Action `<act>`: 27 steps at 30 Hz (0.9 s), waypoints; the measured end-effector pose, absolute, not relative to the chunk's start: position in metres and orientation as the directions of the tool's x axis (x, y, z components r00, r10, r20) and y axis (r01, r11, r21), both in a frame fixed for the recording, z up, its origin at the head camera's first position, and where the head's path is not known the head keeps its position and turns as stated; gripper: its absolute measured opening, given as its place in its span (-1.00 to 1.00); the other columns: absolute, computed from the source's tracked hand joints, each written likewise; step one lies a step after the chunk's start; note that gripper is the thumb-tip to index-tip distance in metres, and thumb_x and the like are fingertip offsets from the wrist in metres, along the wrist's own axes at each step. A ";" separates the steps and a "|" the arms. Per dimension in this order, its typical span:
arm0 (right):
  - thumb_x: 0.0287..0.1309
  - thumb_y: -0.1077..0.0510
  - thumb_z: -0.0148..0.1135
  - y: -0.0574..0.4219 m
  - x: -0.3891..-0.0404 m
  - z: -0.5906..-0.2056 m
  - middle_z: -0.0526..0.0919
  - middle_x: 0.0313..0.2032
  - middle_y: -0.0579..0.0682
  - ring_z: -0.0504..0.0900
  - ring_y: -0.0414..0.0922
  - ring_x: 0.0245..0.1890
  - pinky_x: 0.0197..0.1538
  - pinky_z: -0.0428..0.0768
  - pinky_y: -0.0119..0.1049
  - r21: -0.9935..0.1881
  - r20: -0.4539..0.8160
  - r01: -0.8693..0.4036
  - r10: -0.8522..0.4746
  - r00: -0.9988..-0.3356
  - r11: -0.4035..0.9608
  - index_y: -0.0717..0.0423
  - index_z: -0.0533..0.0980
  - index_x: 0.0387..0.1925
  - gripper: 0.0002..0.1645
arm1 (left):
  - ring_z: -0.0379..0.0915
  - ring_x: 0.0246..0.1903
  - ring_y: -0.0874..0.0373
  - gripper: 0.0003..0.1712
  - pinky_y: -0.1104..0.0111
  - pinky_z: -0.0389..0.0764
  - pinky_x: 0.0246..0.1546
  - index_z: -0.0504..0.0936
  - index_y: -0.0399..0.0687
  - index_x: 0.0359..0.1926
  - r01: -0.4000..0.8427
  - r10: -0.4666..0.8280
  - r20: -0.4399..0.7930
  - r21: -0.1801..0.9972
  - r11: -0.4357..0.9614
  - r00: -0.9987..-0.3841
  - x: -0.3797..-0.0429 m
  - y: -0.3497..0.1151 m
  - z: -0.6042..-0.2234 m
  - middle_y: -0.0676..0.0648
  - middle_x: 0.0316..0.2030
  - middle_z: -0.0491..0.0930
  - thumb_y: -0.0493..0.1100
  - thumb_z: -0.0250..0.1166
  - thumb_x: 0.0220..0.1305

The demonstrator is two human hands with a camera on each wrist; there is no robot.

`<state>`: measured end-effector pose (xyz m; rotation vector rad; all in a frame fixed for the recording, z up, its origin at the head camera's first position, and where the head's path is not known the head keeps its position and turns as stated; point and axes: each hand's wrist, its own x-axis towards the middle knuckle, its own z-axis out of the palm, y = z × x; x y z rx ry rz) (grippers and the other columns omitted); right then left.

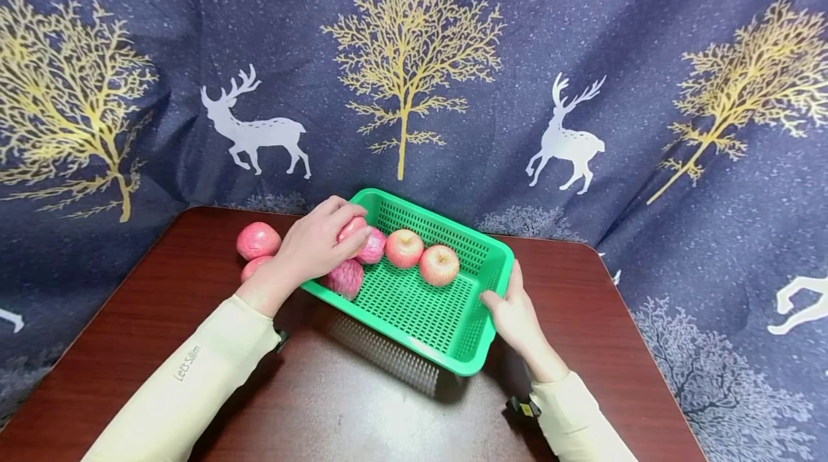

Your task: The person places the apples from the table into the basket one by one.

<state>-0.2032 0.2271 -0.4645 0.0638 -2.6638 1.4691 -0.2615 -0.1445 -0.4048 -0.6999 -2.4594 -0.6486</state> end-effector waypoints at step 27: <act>0.14 0.14 0.14 0.227 -0.203 -0.464 0.49 0.10 0.26 0.59 0.02 -0.09 -0.15 0.59 -0.10 -0.828 0.101 -0.071 0.023 -0.995 0.556 -0.07 -0.30 0.55 0.12 | 0.35 -0.28 0.33 -0.61 0.27 0.49 -0.42 0.52 0.43 0.05 0.601 0.404 0.519 0.294 0.743 -0.753 -0.255 -0.126 -0.412 0.23 -0.10 0.35 0.36 0.11 0.31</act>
